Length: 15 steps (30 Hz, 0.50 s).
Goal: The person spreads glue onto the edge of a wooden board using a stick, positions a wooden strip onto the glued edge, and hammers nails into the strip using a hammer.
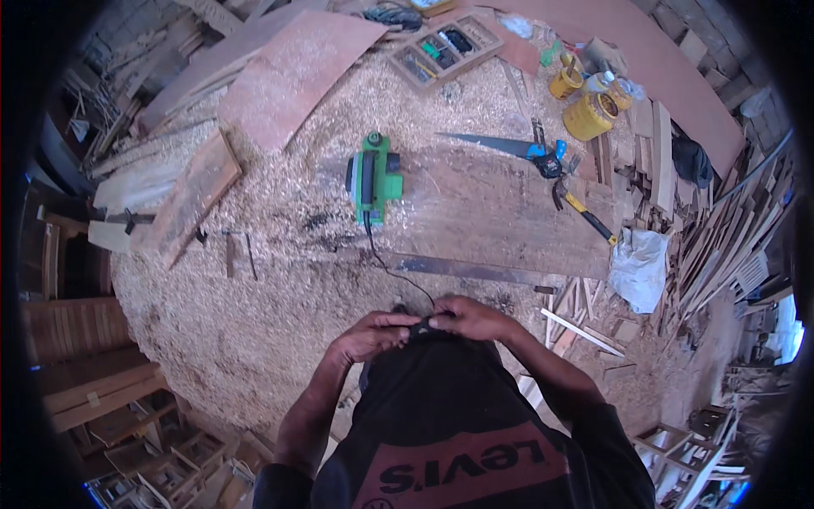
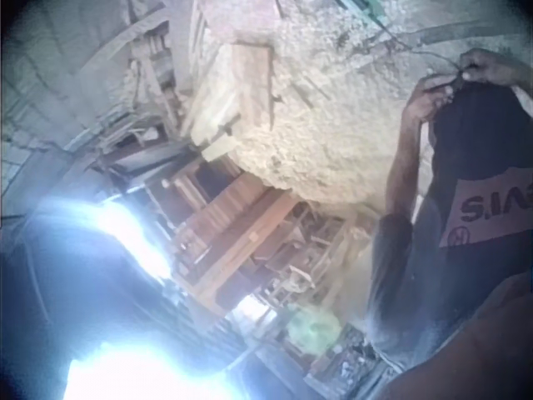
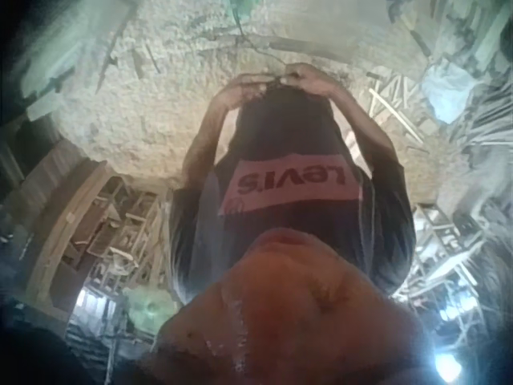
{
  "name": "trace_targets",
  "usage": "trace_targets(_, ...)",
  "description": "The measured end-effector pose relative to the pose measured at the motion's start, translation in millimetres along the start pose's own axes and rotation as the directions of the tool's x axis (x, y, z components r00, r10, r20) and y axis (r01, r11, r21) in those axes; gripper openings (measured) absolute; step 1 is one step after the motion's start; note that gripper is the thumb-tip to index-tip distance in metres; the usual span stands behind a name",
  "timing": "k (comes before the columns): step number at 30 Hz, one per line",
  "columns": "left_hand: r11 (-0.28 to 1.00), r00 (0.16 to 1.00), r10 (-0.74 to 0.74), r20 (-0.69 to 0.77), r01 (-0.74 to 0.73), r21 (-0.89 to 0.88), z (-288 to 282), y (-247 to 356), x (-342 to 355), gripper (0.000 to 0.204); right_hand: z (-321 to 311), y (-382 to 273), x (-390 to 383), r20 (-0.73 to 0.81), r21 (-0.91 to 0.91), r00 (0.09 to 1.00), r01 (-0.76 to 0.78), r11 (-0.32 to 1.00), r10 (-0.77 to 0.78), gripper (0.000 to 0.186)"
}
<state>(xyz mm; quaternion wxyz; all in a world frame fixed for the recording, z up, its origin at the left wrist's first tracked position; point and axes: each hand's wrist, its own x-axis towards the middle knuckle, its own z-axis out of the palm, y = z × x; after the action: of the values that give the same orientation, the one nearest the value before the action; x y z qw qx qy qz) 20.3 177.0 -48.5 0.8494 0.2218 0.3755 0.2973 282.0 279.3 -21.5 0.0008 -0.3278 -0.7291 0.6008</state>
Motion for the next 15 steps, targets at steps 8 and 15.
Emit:
trace_targets(8, 0.85, 0.911, 0.363, -0.195, -0.238, 0.47, 15, 7, 4, 0.027, -59, 1, 18, 0.304, 0.195, 0.947, -0.169, 0.966, 0.104, 0.033)
trace_targets(15, 0.878, 0.842, 0.396, -0.366, -0.23, 0.421, -2, -11, 7, 0.034, -121, 23, 70, 0.434, 0.124, 0.899, -0.117, 0.985, 0.052, 0.036)
